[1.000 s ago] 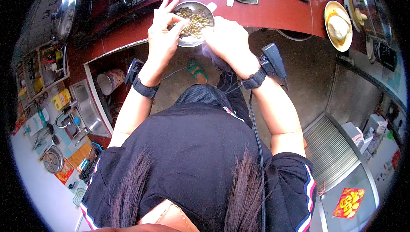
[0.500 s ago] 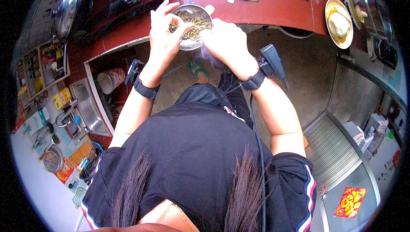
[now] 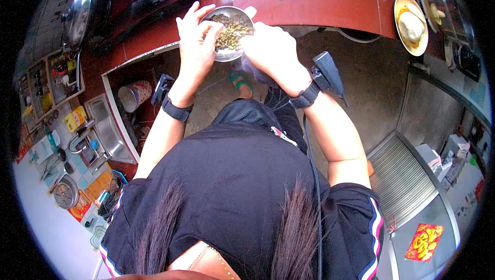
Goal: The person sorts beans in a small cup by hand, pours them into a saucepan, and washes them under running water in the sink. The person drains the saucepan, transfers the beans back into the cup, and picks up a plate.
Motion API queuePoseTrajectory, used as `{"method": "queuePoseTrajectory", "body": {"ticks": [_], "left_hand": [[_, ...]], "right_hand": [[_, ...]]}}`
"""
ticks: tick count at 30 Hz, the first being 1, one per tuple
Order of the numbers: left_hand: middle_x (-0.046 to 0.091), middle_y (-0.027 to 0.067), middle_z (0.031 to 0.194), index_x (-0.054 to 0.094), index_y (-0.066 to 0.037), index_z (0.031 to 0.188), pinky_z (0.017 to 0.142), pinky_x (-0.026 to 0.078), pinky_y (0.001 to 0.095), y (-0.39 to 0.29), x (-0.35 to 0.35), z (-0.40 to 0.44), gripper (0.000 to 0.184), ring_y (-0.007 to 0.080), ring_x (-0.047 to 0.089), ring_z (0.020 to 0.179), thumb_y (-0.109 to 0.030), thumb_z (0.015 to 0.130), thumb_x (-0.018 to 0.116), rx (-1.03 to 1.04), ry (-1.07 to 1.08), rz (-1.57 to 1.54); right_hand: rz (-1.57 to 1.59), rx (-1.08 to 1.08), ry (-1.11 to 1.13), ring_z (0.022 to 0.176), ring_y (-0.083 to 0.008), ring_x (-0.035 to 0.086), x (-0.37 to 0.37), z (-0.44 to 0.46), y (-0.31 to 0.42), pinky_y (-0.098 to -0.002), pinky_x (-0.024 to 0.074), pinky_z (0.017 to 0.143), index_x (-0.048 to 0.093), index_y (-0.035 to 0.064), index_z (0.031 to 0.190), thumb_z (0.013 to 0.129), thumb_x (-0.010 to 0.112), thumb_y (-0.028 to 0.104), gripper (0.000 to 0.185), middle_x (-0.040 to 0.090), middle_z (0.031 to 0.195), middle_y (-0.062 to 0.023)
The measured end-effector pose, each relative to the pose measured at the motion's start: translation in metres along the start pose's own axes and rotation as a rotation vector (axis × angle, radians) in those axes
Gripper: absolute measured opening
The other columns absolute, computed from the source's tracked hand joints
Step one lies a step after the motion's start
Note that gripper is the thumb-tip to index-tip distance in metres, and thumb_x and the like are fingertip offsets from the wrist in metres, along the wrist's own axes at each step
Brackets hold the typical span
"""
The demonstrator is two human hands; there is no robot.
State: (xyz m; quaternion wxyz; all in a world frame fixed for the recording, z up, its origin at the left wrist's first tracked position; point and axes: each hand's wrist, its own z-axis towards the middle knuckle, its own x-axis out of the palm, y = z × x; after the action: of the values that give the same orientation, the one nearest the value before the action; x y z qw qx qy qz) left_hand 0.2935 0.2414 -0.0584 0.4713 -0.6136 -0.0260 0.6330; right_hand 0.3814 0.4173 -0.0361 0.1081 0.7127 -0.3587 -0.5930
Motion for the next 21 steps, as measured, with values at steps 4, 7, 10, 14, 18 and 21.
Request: {"method": "queuePoseTrajectory", "body": {"ticks": [4,7,10,14,18,21], "left_hand": [[0.061,0.0060,0.135,0.074,-0.010,0.087,0.122,0.008,0.0588,0.006,-0.001,-0.002,0.017,0.0305,0.039,0.144,-0.021,0.094,0.063,-0.081,0.031,-0.045],[0.062,0.0067,0.134,0.075,-0.011,0.093,0.122,0.017,0.0519,0.007,-0.006,-0.003,0.012,0.0301,0.038,0.145,-0.016,0.093,0.064,-0.086,0.059,-0.074],[0.064,0.0076,0.131,0.074,-0.011,0.099,0.116,0.031,0.0459,-0.001,-0.009,-0.003,0.013,0.0298,0.044,0.138,-0.009,0.088,0.068,-0.075,0.001,-0.104],[0.065,0.0085,0.124,0.073,-0.010,0.102,0.102,0.045,0.0405,-0.016,-0.026,-0.002,0.021,0.0292,0.055,0.121,-0.007,0.081,0.073,0.117,-0.045,0.211],[0.063,0.0088,0.122,0.067,-0.008,0.116,0.095,0.050,0.0400,-0.024,-0.021,-0.003,0.036,0.0303,0.059,0.112,-0.015,0.081,0.074,0.226,0.107,0.232],[0.062,0.0102,0.121,0.064,-0.009,0.120,0.096,0.050,0.0407,-0.024,-0.016,0.001,0.039,0.0325,0.059,0.112,-0.016,0.083,0.073,0.200,0.229,0.172]], "right_hand": [[-0.014,-0.003,0.029,0.084,-0.0387,0.072,0.000,0.001,0.000,-0.0487,0.0571,0.079,0.069,0.0022,0.097,0.088,0.057,0.038,0.039,0.072,0.087,-0.0234],[-0.022,0.002,0.039,0.084,-0.0387,0.072,0.002,0.001,0.001,-0.0488,0.0571,0.079,0.069,0.0020,0.097,0.088,0.056,0.039,0.040,0.072,0.087,-0.0234],[-0.023,-0.006,0.031,0.084,-0.0386,0.072,0.003,0.001,0.002,-0.0488,0.0571,0.079,0.069,0.0020,0.097,0.088,0.056,0.038,0.039,0.072,0.087,-0.0233],[-0.035,-0.007,0.024,0.084,-0.0383,0.071,0.004,0.003,0.005,-0.0485,0.0573,0.078,0.069,0.0024,0.096,0.088,0.057,0.038,0.038,0.072,0.087,-0.0226],[-0.037,-0.052,0.001,0.085,-0.0379,0.071,0.007,0.000,0.008,-0.0480,0.0574,0.078,0.069,0.0031,0.095,0.088,0.057,0.036,0.036,0.072,0.087,-0.0219],[-0.060,-0.053,0.037,0.084,-0.0375,0.071,0.007,-0.001,0.010,-0.0481,0.0574,0.078,0.069,0.0038,0.095,0.087,0.057,0.034,0.033,0.072,0.087,-0.0214]]}}
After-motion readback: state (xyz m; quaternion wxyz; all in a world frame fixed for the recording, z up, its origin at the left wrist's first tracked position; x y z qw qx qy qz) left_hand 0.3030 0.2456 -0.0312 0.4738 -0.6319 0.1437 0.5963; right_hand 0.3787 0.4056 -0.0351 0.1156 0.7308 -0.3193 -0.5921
